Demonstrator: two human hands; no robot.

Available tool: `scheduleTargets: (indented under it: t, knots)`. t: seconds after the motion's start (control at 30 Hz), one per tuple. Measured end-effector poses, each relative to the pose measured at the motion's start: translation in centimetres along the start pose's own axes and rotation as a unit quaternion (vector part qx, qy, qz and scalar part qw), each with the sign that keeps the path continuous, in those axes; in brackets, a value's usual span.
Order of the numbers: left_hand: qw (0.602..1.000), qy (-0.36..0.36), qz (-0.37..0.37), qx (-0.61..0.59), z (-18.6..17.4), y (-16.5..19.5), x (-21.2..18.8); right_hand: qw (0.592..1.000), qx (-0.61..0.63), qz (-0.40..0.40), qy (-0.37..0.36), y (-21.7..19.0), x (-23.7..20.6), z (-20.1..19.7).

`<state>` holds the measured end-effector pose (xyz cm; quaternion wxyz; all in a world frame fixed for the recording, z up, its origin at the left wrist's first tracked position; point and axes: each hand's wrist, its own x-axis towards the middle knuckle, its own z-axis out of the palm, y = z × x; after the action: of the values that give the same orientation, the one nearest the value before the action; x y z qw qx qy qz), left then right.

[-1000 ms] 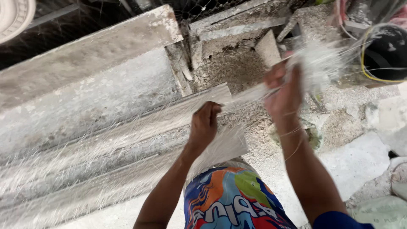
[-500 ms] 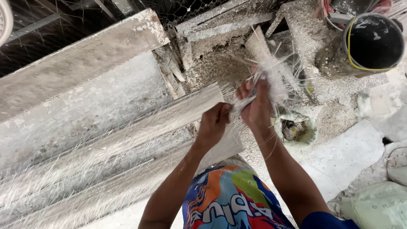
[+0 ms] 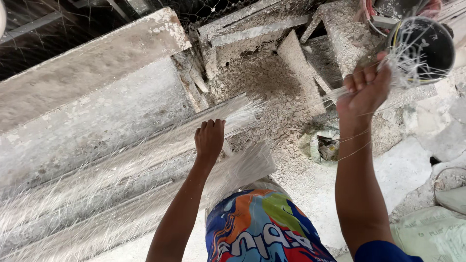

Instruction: The person pulls white fiberglass strands from a bucket and lays them over a long rectangular mold. They smooth the strands by hand and use a small trowel to press and flatten the material along the mold surface.

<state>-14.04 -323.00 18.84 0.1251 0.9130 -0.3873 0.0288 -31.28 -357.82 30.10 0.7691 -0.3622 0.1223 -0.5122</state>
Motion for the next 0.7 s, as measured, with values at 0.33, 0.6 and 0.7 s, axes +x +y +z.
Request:
scheduleTargets:
  t: [0.33,0.6,0.7]
  knots:
    - [0.992,0.037,-0.102,-0.067,-1.3,-0.4,2.8,0.997,-0.059,0.053,-0.019,4.1,-2.4,4.5]
    - [0.969,0.230,-0.035,-0.078,-5.5,1.7,2.2,0.981,-0.063,0.183,-0.014,10.0,-8.0,10.8]
    - [0.861,-0.001,-0.138,-0.489,-8.5,3.3,-2.5,0.948,0.022,0.317,-0.033,12.7,-13.6,13.6]
